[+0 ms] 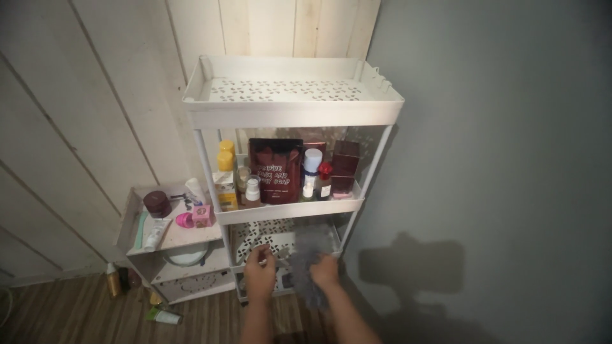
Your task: The user is dusting a multi-tiered plastic storage shelf and organized cosmetic items using a microfiber duster.
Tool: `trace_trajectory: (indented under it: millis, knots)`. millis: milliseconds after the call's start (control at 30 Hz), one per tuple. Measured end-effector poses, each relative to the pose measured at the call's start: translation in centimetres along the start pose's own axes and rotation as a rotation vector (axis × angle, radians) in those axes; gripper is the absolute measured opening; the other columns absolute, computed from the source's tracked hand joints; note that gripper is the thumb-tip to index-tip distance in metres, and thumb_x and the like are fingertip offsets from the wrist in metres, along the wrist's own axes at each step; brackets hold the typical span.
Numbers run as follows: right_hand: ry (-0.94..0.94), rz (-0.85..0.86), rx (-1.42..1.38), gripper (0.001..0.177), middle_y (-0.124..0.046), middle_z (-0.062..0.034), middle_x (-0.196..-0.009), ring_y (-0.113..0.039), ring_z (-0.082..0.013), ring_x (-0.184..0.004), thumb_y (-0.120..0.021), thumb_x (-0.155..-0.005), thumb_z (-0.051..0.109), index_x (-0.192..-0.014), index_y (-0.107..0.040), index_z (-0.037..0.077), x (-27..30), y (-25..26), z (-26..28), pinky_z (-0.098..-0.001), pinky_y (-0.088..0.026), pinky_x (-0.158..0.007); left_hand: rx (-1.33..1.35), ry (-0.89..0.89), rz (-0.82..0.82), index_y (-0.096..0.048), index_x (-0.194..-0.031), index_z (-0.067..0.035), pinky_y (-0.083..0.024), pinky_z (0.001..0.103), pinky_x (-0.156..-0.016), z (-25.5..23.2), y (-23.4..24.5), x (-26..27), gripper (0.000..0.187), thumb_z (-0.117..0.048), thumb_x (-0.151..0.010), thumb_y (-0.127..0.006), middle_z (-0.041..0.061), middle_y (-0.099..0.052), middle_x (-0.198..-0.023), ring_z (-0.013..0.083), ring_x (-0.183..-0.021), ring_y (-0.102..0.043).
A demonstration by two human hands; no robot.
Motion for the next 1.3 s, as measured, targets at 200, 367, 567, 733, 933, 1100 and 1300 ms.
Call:
trace_trajectory:
  millis: [200,367,567,733,933,1100,1300]
  knots:
    - [0.273,0.011,-0.111,0.052,-0.071,-0.0221,-0.122,-0.068,-0.0364,-0.116,-0.075,-0.074,0.013,-0.126,-0.071,0.006,1.1,0.7,3.8,-0.0397,-0.051,-0.1,-0.038,-0.237,-0.032,-0.072,-0.113,-0.002,-0.058,0.038,-0.079,-2.2,0.1,-0.6,0.026,-0.014,-0.09,-0.066,0.014,-0.076,-0.106,0.0242,-0.097,-0.074]
    - [0.071,-0.092,-0.077,0.057,-0.067,-0.0224,-0.129,-0.065,-0.039,-0.119,-0.074,-0.078,0.013,-0.134,-0.063,0.005,2.5,1.7,2.6,-0.0422,-0.052,-0.1,-0.037,-0.214,-0.038,-0.073,-0.113,-0.002,-0.058,0.037,-0.078,-2.7,0.8,-0.8,0.026,-0.015,-0.091,-0.067,0.013,-0.076,-0.105,0.0249,-0.094,-0.074]
    - [0.01,0.046,0.026,0.04,-0.07,-0.0253,-0.119,-0.069,-0.0399,-0.111,-0.068,-0.083,0.012,-0.12,-0.068,-0.003,0.2,-3.5,-0.5,-0.0436,-0.056,-0.095,-0.052,-0.182,-0.023,-0.073,-0.112,-0.002,-0.058,0.038,-0.078,-1.9,0.4,-0.8,0.025,-0.012,-0.09,-0.067,0.013,-0.077,-0.102,0.0238,-0.096,-0.074]
    - [0.344,0.269,0.04,0.032,-0.073,-0.0263,-0.107,-0.072,-0.0401,-0.101,-0.064,-0.079,0.009,-0.105,-0.072,-0.007,1.5,-4.8,2.9,-0.0442,-0.055,-0.089,-0.05,-0.238,-0.011,-0.071,-0.113,0.0,-0.057,0.036,-0.085,-2.0,0.3,-0.3,0.027,-0.01,-0.088,-0.068,0.014,-0.077,-0.104,0.0252,-0.096,-0.075]
    - [-0.151,-0.149,-0.115,0.032,-0.07,-0.0253,-0.109,-0.069,-0.0409,-0.104,-0.067,-0.079,0.008,-0.109,-0.07,-0.003,2.2,1.4,-0.3,-0.0461,-0.054,-0.09,-0.033,-0.167,-0.014,-0.071,-0.115,-0.002,-0.058,0.037,-0.08,-3.3,1.1,0.7,0.027,-0.013,-0.091,-0.067,0.013,-0.075,-0.109,0.0236,-0.101,-0.072]
    - [0.043,0.094,0.037,0.038,-0.069,-0.0245,-0.122,-0.066,-0.0381,-0.119,-0.067,-0.08,0.012,-0.115,-0.067,-0.003,1.7,-3.0,-0.1,-0.042,-0.052,-0.099,-0.082,-0.153,-0.012,-0.072,-0.114,-0.003,-0.059,0.036,-0.081,-3.2,1.3,0.9,0.027,-0.01,-0.089,-0.067,0.013,-0.075,-0.105,0.0232,-0.1,-0.072]
    - [0.294,0.295,-0.063,0.044,-0.068,-0.0212,-0.124,-0.064,-0.0368,-0.12,-0.065,-0.078,0.01,-0.121,-0.068,0.0,1.7,-6.5,1.2,-0.0422,-0.049,-0.102,-0.026,-0.205,-0.018,-0.071,-0.113,-0.001,-0.058,0.035,-0.086,-2.2,1.6,0.0,0.025,-0.01,-0.089,-0.067,0.012,-0.077,-0.105,0.022,-0.098,-0.075]
Point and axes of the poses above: each hand's wrist, its own x-axis away from the middle knuckle, its own y-axis out of the back of the hand, z = x × y, the point moved 9 cm from there along -x, towards the middle knuckle
